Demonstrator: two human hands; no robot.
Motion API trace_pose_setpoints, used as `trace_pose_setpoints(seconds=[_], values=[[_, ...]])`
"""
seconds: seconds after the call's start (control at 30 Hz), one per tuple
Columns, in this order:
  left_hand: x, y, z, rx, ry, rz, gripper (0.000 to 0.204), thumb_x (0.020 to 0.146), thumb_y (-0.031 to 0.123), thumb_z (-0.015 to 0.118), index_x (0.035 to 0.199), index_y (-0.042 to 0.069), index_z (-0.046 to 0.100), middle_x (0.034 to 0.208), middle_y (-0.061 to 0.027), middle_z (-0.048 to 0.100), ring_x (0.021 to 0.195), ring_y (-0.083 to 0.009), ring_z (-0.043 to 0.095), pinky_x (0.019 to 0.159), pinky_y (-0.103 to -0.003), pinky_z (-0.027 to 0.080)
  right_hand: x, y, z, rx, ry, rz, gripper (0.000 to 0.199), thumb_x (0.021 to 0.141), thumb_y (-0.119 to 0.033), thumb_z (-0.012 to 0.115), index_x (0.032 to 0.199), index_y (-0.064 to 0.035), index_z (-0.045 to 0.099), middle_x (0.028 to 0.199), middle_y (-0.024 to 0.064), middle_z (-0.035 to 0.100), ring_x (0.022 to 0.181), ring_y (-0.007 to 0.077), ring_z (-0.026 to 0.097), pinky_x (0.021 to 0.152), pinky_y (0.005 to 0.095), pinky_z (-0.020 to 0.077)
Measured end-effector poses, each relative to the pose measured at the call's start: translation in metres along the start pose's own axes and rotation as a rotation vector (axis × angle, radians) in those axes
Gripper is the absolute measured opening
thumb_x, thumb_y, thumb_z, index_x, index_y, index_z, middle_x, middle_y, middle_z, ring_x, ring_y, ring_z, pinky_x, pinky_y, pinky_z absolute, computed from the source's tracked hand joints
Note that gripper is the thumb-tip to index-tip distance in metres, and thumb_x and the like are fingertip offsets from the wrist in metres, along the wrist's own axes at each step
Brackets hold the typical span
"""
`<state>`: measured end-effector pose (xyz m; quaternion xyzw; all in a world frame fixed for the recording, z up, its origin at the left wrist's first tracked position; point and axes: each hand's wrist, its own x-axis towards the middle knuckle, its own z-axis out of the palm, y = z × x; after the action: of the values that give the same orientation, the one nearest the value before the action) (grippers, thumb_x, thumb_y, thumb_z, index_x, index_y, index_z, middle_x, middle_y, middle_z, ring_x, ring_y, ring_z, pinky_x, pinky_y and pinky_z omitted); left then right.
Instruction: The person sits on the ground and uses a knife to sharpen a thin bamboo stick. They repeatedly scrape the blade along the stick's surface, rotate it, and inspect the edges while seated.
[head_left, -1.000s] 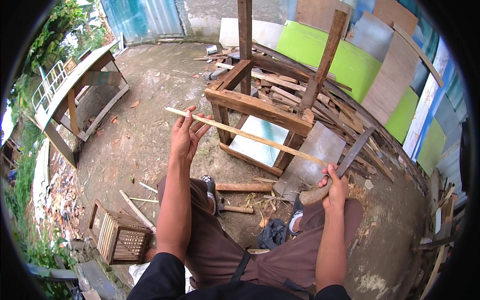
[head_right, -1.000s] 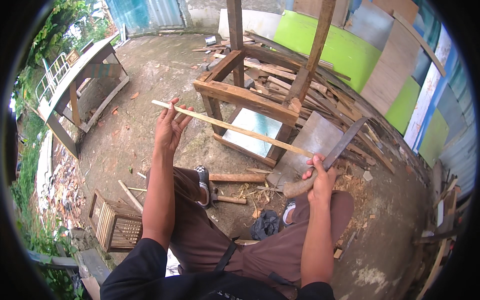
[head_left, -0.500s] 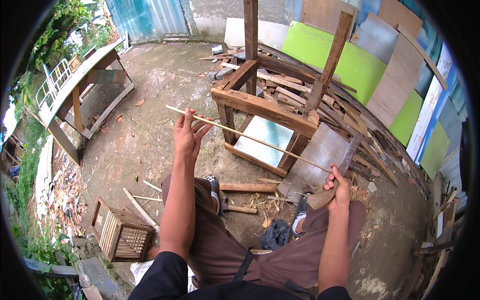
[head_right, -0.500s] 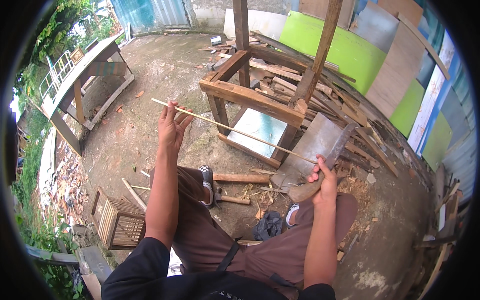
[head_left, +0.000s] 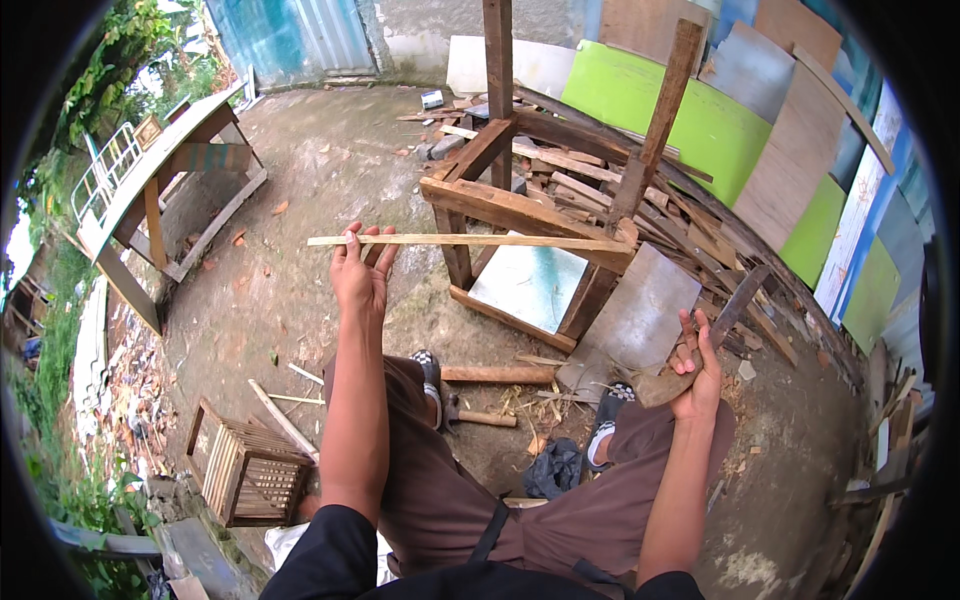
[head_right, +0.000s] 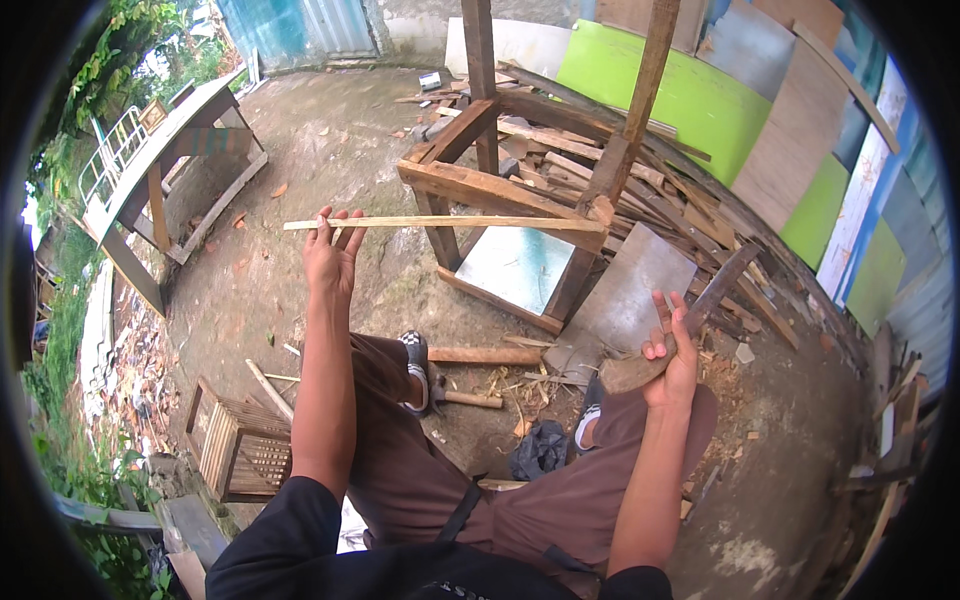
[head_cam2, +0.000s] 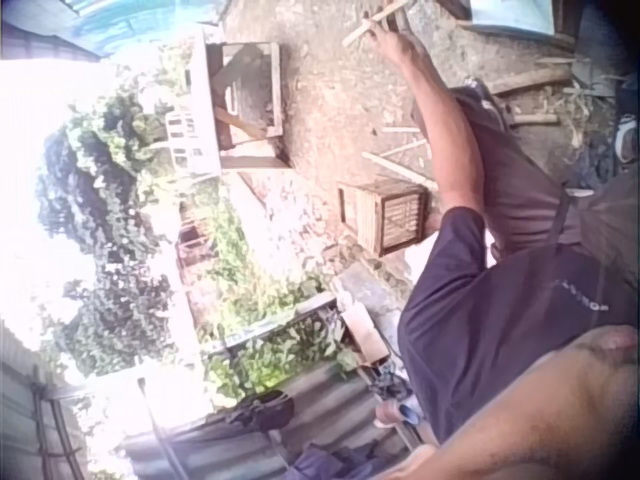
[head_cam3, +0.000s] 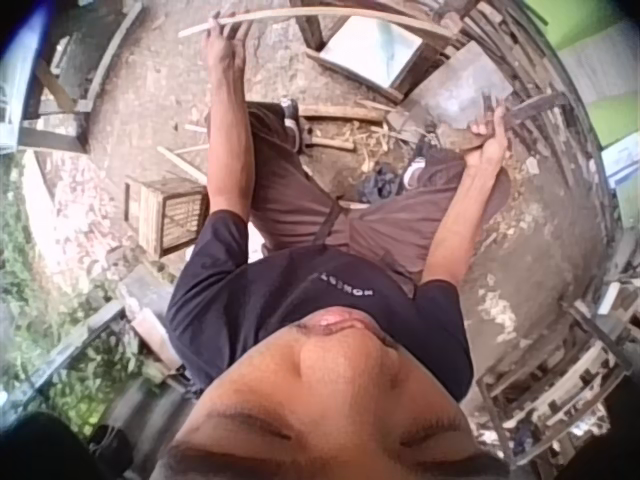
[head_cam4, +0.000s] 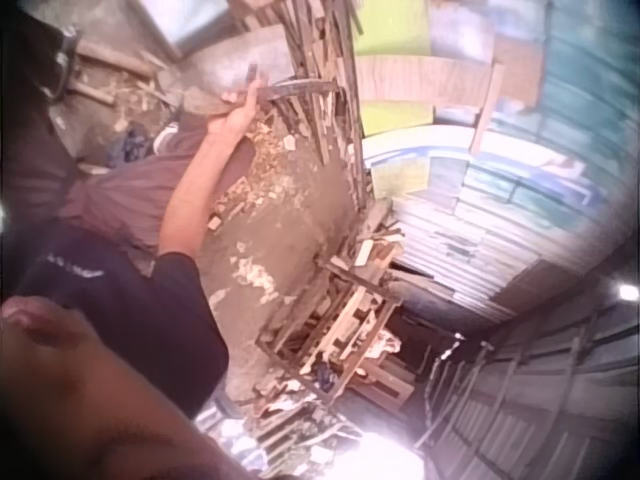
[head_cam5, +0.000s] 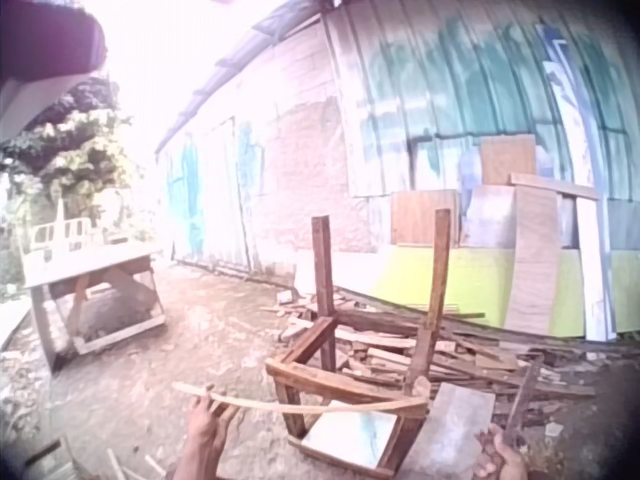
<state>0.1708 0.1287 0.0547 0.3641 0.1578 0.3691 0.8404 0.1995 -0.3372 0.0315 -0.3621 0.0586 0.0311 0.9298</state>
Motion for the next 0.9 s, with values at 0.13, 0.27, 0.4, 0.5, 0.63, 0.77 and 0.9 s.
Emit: trace_pose_setpoints(seconds=[0.13,0.27,0.4,0.5,0.63,0.77,0.9], values=[[-0.016,-0.011,0.012,-0.047,-0.124,-0.045,0.031,0.108,0.022,0.043,0.128,-0.002,0.043,0.117,-0.018,0.052,0.117,-0.0391,0.06,0.099,-0.049,0.059,-0.005,0.004,0.006,-0.25,-0.026,-0.007,0.06,0.1,-0.036,0.062,0.147,-0.005,0.042,0.137,0.0126,0.058,0.053,0.005,0.044,0.05,0.0219,0.0433],[-0.027,-0.025,0.02,-0.121,-0.208,-0.084,0.032,0.107,0.025,0.046,0.126,-0.001,0.044,0.111,-0.0174,0.058,0.115,-0.0384,0.063,0.096,-0.048,0.06,-0.009,0.017,0.021,-0.323,-0.001,-0.017,0.061,0.101,-0.039,0.059,0.147,-0.0033,0.043,0.136,0.0128,0.059,0.053,0.0062,0.046,0.05,0.0244,0.0453],[-0.042,-0.037,0.032,-0.142,-0.354,-0.1,0.03,0.107,0.025,0.046,0.126,0.002,0.044,0.111,-0.014,0.06,0.118,-0.0383,0.062,0.099,-0.05,0.058,-0.006,0.018,0.016,-0.158,-0.082,-0.036,0.064,0.1,-0.044,0.059,0.147,-0.0037,0.043,0.135,0.0134,0.058,0.055,0.0061,0.046,0.051,0.0245,0.0449],[-0.046,-0.041,0.033,-0.151,-0.466,-0.11,0.028,0.107,0.025,0.044,0.126,0.003,0.044,0.11,-0.0122,0.061,0.118,-0.0377,0.062,0.1,-0.05,0.057,-0.004,0.017,0.013,-0.064,-0.06,-0.067,0.059,0.1,-0.041,0.06,0.144,-0.0037,0.046,0.13,0.0132,0.06,0.057,0.0064,0.047,0.054,0.0256,0.0456],[-0.05,-0.041,0.033,-0.15,-0.57,-0.118,0.033,0.108,0.023,0.04,0.136,0.006,0.038,0.111,-0.0132,0.062,0.118,-0.0377,0.062,0.101,-0.05,0.056,0.001,0.017,0.009,0.06,-0.008,-0.07,0.037,0.1,-0.032,0.063,0.123,-0.0048,0.055,0.115,0.0094,0.061,0.064,0.0088,0.049,0.061,0.0265,0.0468],[-0.061,-0.036,0.045,-0.156,-0.608,-0.128,0.044,0.109,0.019,0.037,0.149,0.011,0.022,0.119,-0.0168,0.062,0.117,-0.0391,0.062,0.102,-0.054,0.054,0.007,0.012,0.002,0.184,0.024,-0.063,0.019,0.1,-0.022,0.063,0.106,-0.0062,0.055,0.102,0.006,0.059,0.072,0.0107,0.053,0.066,0.0271,0.0492],[-0.065,-0.034,0.047,-0.109,-0.652,-0.116,0.049,0.109,0.02,0.035,0.153,0.015,0.014,0.125,-0.0196,0.06,0.119,-0.0398,0.061,0.104,-0.057,0.052,0.012,0.01,-0.007,0.316,-0.032,-0.035,0.014,0.1,-0.016,0.061,0.103,-0.0041,0.054,0.097,0.0054,0.057,0.076,0.0114,0.056,0.071,0.0277,0.0525]])
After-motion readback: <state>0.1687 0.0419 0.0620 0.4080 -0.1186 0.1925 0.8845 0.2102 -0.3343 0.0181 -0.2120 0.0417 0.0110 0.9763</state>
